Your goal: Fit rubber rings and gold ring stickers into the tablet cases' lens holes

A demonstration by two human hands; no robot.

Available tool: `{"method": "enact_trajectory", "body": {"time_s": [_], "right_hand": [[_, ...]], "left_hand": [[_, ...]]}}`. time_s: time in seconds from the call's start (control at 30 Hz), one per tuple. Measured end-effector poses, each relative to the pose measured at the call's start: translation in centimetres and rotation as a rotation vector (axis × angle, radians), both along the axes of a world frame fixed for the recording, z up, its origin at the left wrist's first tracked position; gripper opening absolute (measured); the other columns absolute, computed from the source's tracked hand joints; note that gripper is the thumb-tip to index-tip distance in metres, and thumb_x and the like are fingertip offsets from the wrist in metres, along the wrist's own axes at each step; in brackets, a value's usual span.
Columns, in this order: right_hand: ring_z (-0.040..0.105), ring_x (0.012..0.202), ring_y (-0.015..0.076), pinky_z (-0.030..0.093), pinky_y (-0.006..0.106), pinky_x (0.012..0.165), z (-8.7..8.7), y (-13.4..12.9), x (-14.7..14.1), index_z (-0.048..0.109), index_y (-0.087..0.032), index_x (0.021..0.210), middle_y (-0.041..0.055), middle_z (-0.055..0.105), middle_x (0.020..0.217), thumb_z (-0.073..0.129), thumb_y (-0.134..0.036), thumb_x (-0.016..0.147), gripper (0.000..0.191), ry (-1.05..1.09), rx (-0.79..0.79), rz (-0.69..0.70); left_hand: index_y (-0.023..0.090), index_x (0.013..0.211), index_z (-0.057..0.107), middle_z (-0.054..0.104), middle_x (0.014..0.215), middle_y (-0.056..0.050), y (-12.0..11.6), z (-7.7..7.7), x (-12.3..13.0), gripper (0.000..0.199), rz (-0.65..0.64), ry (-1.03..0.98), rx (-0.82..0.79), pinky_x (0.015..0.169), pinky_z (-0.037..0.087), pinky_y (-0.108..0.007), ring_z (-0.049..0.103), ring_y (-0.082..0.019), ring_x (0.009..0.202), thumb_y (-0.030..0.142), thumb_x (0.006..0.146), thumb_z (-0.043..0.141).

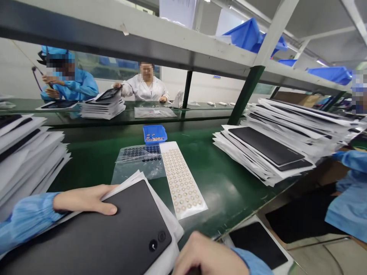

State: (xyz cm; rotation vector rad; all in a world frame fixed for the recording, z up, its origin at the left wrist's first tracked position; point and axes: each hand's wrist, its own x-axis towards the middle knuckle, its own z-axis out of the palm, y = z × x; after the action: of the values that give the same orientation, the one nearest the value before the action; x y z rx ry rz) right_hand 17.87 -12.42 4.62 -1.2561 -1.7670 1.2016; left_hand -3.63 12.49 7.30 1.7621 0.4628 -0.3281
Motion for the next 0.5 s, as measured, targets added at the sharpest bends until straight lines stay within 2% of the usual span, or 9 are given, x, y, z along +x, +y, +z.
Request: {"method": "enact_trajectory", "body": {"time_s": [0.07,0.1,0.17,0.27,0.33,0.43,0.5], "right_hand": [[0.07,0.076,0.0196,0.054,0.025,0.072,1.2,-0.1,1.3,0.074,-0.017,0.078,0.0094,0.073,0.078,0.05,-0.05,0.091,0.043,-0.121,0.111,-0.362],[0.07,0.085,0.0213,0.054,0.028,0.08,1.3,0.1,1.9,0.075,-0.019,0.086,0.0097,0.074,0.089,0.048,-0.047,0.092,0.039,-0.214,0.157,-0.534],[0.068,0.1,0.0255,0.053,0.036,0.09,0.2,0.7,2.9,0.074,-0.023,0.101,0.0095,0.071,0.11,0.052,-0.042,0.09,0.032,-0.416,0.208,-0.726],[0.066,0.106,0.0294,0.055,0.041,0.088,-2.2,1.2,4.5,0.07,-0.028,0.113,0.0071,0.062,0.128,0.061,-0.041,0.082,0.034,-0.605,0.19,-0.729],[0.064,0.109,0.0295,0.054,0.041,0.091,-3.0,0.9,6.0,0.071,-0.03,0.113,0.0053,0.059,0.132,0.065,-0.039,0.08,0.035,-0.641,0.149,-0.684],[0.059,0.117,0.0313,0.047,0.043,0.1,-2.1,0.1,8.8,0.071,-0.03,0.113,0.0058,0.058,0.133,0.07,-0.039,0.077,0.037,-0.655,0.066,-0.614],[0.058,0.117,0.0328,0.045,0.045,0.102,-0.8,-0.2,10.5,0.073,-0.029,0.11,0.0064,0.06,0.129,0.073,-0.039,0.075,0.037,-0.643,0.019,-0.543]], "left_hand": [[0.019,0.112,0.06,0.069,0.107,-0.005,0.1,0.2,0.2,0.055,0.039,-0.045,0.089,0.081,0.055,-0.03,0.065,-0.03,0.101,0.054,0.07,0.073],[0.02,0.107,0.062,0.07,0.104,-0.004,0.1,0.2,0.3,0.051,0.058,-0.077,0.12,0.078,0.055,-0.03,0.066,-0.03,0.098,0.052,0.069,0.074],[0.02,0.099,0.062,0.07,0.099,-0.004,0.0,0.2,0.5,0.047,0.076,-0.128,0.179,0.074,0.055,-0.028,0.067,-0.03,0.094,0.052,0.067,0.074],[0.02,0.094,0.062,0.07,0.095,-0.004,0.0,0.2,0.8,0.046,0.051,-0.101,0.275,0.071,0.054,-0.027,0.067,-0.028,0.09,0.057,0.067,0.068],[0.019,0.088,0.062,0.068,0.09,-0.005,0.1,0.2,1.1,0.046,0.049,-0.066,0.347,0.069,0.052,-0.027,0.066,-0.028,0.086,0.059,0.066,0.066],[0.015,0.089,0.064,0.061,0.1,-0.009,0.0,0.4,1.1,0.048,0.1,-0.053,0.483,0.078,0.05,-0.032,0.06,-0.03,0.092,0.055,0.062,0.072],[0.014,0.108,0.063,0.055,0.114,-0.012,-0.6,0.7,0.9,0.054,0.109,-0.054,0.609,0.089,0.046,-0.037,0.055,-0.031,0.103,0.047,0.066,0.073]]}}
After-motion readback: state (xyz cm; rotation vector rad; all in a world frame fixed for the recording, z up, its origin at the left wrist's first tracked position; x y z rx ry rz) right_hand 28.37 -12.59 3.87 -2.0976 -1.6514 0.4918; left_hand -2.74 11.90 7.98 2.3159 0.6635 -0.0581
